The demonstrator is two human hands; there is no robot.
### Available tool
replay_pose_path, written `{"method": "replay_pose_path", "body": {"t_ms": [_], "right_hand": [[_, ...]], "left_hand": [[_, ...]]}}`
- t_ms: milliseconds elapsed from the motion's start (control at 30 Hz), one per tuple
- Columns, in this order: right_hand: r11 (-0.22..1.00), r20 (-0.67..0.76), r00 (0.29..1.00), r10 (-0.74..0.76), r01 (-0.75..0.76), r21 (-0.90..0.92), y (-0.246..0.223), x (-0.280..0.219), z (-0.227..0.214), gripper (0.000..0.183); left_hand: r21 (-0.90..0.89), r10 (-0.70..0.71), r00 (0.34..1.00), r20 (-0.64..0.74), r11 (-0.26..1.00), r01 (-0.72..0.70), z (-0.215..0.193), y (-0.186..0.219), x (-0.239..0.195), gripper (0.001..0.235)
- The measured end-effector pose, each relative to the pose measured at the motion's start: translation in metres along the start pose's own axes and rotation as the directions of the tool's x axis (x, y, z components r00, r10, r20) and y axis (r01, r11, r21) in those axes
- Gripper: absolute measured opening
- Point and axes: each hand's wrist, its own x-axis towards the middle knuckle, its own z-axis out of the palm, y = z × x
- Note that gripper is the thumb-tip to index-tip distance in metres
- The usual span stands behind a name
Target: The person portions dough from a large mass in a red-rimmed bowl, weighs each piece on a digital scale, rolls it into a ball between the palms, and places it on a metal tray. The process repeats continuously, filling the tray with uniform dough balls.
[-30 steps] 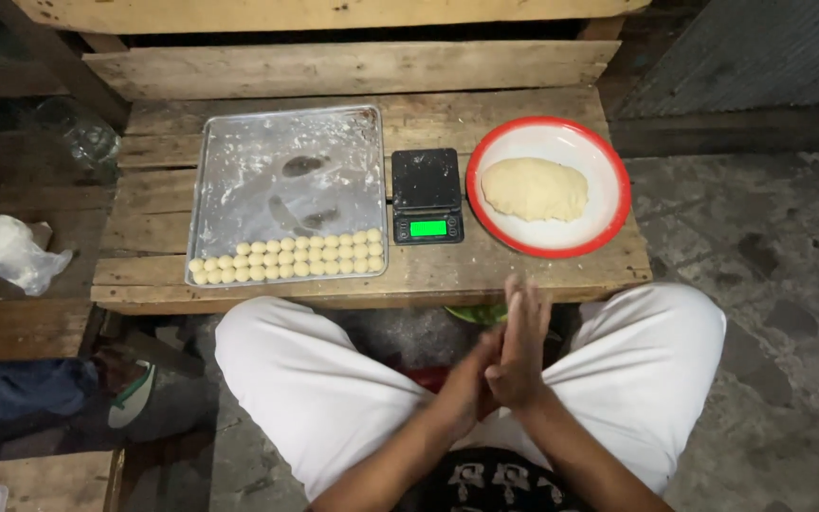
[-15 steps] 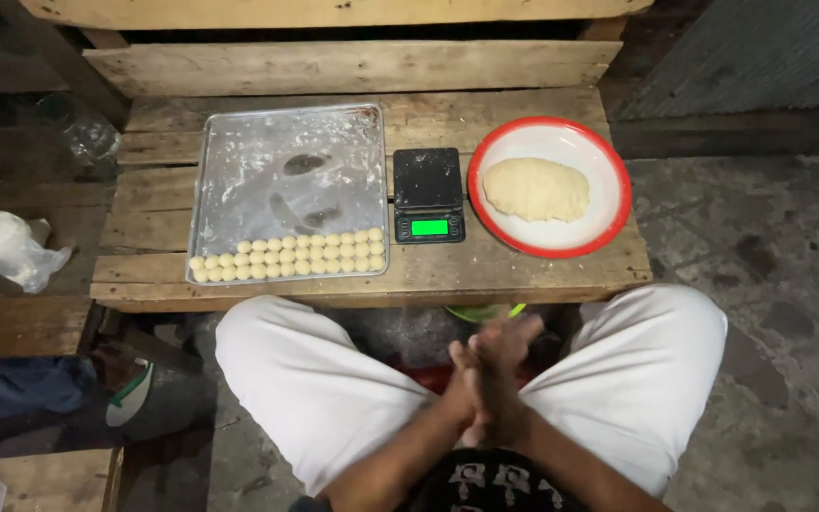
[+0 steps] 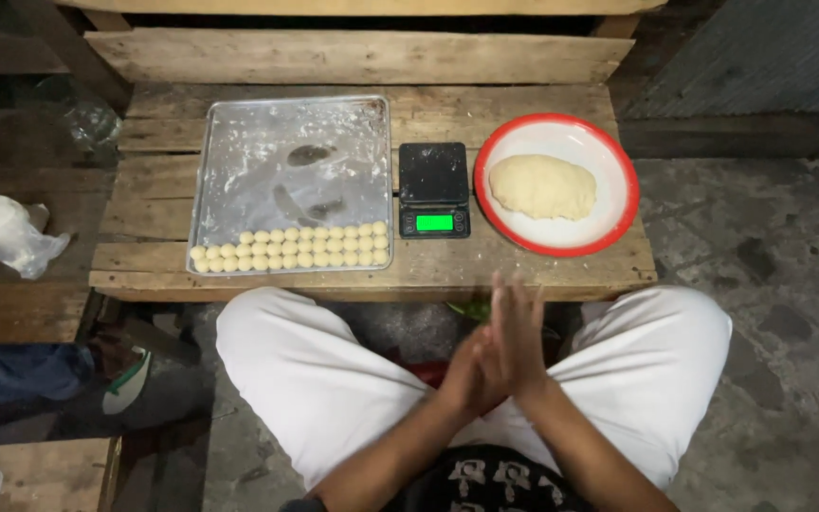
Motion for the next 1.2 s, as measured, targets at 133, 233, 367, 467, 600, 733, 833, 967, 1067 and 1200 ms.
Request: {"method": "replay_pose_path", "body": {"t_ms": [133,233,367,467,600,733,833,967,1067,1200], "right_hand": [[0.677,-0.297,0.955,-0.031,0.239,0.697,0.019,-0.002,-0.03,0.081],[0.58,-0.309,0.942,0.131,0.18,0.794,0.032,0.001,-0.016,0.058],[0.519,-0.169,0.947,0.275,0.002,0.855,0.038,0.002,-0.018,0.024],[0.469,-0.071,0.948,0.31,-0.088,0.879,0.048,-0.013,0.009,0.015],[0.429,-0.063,0.955,0.29,-0.071,0.9,0.029,-0.001,-0.017,0.013],[0.406,-0.041,0.967,0.252,-0.067,0.911,0.017,0.0,-0.027,0.01],[0.358,0.002,0.979,0.204,-0.077,0.931,0.015,0.0,-0.024,0.012],[0.428,0.026,0.986,0.167,-0.096,0.899,0.013,0.001,-0.026,0.013],[0.437,0.03,0.98,0.195,-0.114,0.892,0.009,0.004,-0.036,0.012],[0.373,0.058,0.973,0.222,-0.14,0.917,0.021,-0.007,-0.01,0.016]], "left_hand": [[-0.512,-0.746,0.481,-0.461,0.666,0.542,-0.065,-0.042,-0.02,0.029],[-0.631,-0.78,0.279,-0.559,0.619,0.468,-0.108,-0.071,-0.014,0.021],[-0.325,-0.668,0.509,-0.543,0.726,0.606,-0.173,-0.075,-0.026,0.035],[-0.147,-0.374,0.735,-0.566,0.923,0.356,-0.139,0.068,0.046,0.024],[0.527,-0.033,0.67,-0.742,0.589,0.613,-0.209,0.168,0.092,0.024],[0.601,0.173,0.613,-0.771,0.516,0.61,-0.304,0.238,0.113,0.024],[0.533,0.084,0.567,-0.82,0.473,0.701,-0.372,0.261,0.114,0.028],[0.699,0.183,0.68,-0.71,0.059,0.713,-0.441,0.268,0.115,0.025],[0.734,0.208,0.724,-0.657,-0.041,0.678,-0.401,0.28,0.129,0.029],[0.634,0.142,0.681,-0.718,-0.269,0.725,-0.39,0.272,0.128,0.03]]}}
